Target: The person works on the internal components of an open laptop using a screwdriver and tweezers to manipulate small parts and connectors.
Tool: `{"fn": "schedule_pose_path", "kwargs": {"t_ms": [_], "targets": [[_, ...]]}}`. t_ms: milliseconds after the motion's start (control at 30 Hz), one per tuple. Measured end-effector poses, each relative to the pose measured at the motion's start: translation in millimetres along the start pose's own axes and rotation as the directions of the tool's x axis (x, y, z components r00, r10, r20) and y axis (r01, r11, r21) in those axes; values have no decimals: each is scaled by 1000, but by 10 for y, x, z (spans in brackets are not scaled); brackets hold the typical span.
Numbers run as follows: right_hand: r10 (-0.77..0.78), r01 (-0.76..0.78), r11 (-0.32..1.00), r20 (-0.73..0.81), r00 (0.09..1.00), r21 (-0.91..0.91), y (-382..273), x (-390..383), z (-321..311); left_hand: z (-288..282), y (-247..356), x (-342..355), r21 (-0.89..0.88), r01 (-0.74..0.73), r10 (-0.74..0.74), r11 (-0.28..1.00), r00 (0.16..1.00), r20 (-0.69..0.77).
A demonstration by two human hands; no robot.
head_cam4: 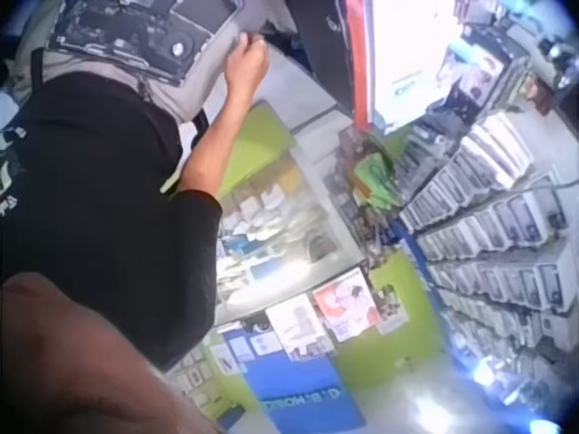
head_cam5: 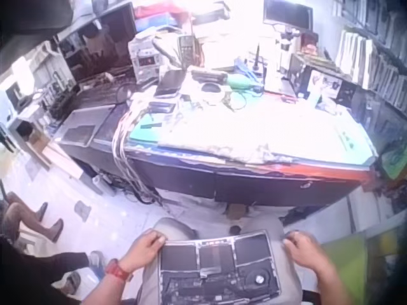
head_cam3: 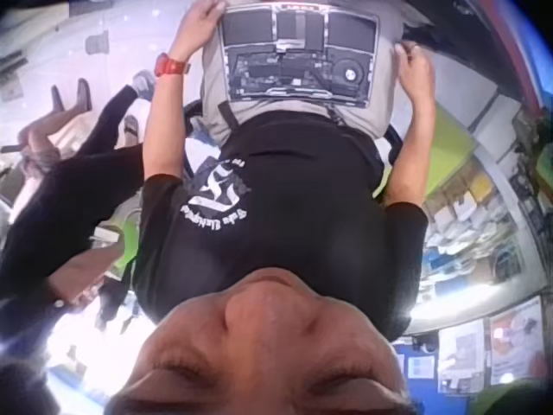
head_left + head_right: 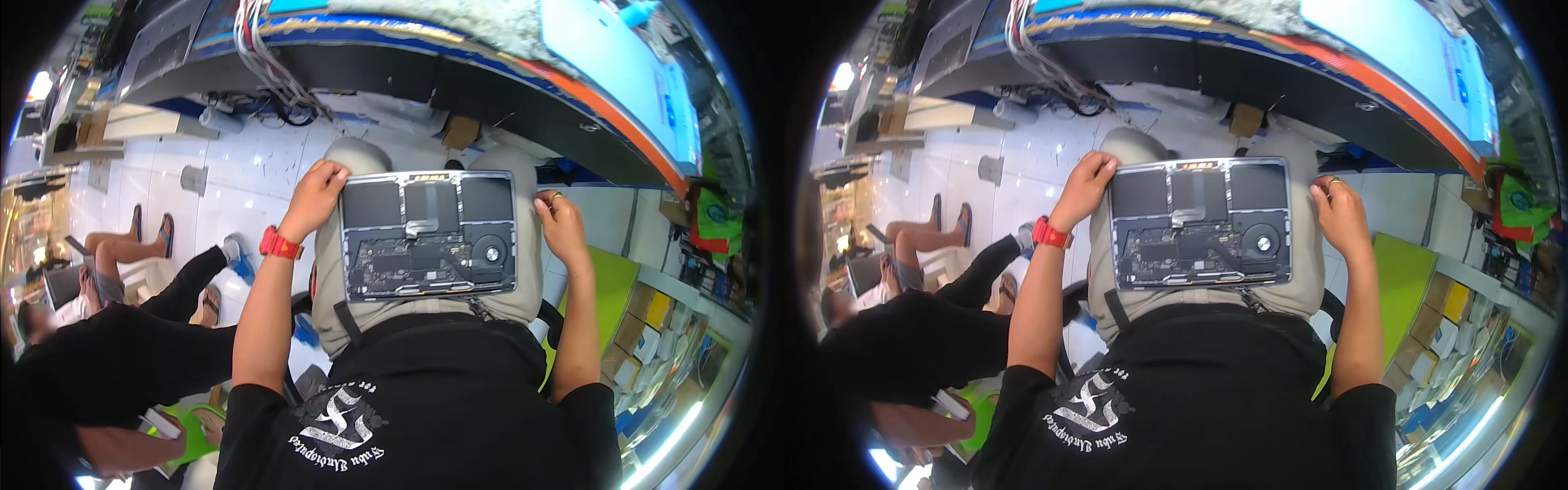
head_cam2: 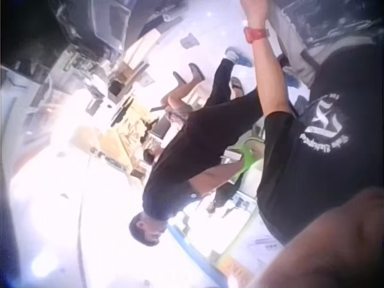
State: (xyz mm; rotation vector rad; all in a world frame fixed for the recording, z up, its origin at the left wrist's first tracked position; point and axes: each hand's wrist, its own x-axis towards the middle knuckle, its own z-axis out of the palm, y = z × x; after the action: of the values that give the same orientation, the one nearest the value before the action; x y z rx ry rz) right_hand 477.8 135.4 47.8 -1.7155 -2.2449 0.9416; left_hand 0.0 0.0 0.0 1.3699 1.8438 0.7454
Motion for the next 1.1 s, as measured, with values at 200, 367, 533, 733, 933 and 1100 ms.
{"fn": "schedule_pose_path", "kwargs": {"t_ms": [200,367,533,733,933,1100], "targets": [[-33,33,999,8,999,-23,-57,47,301,-116,78,-80,14,13,-13,1000,1000,-2],[7,-8,1000,44,999,18,-8,93,279,-81,81,-112,10,46,-46,999,999,2],[21,-21,1000,47,999,-2,-42,107,249,-68,123,-120,45,49,-48,998,999,-19],[24,-27,999,53,998,41,33,120,263,-40,144,-116,115,-10,20,993,996,-87],[66,-65,998,63,996,-8,-126,98,217,-5,754,-422,334,-473,497,816,868,14],[61,-60,998,66,996,-12,-101,119,215,334,1090,-579,253,-615,579,747,789,207]]}}
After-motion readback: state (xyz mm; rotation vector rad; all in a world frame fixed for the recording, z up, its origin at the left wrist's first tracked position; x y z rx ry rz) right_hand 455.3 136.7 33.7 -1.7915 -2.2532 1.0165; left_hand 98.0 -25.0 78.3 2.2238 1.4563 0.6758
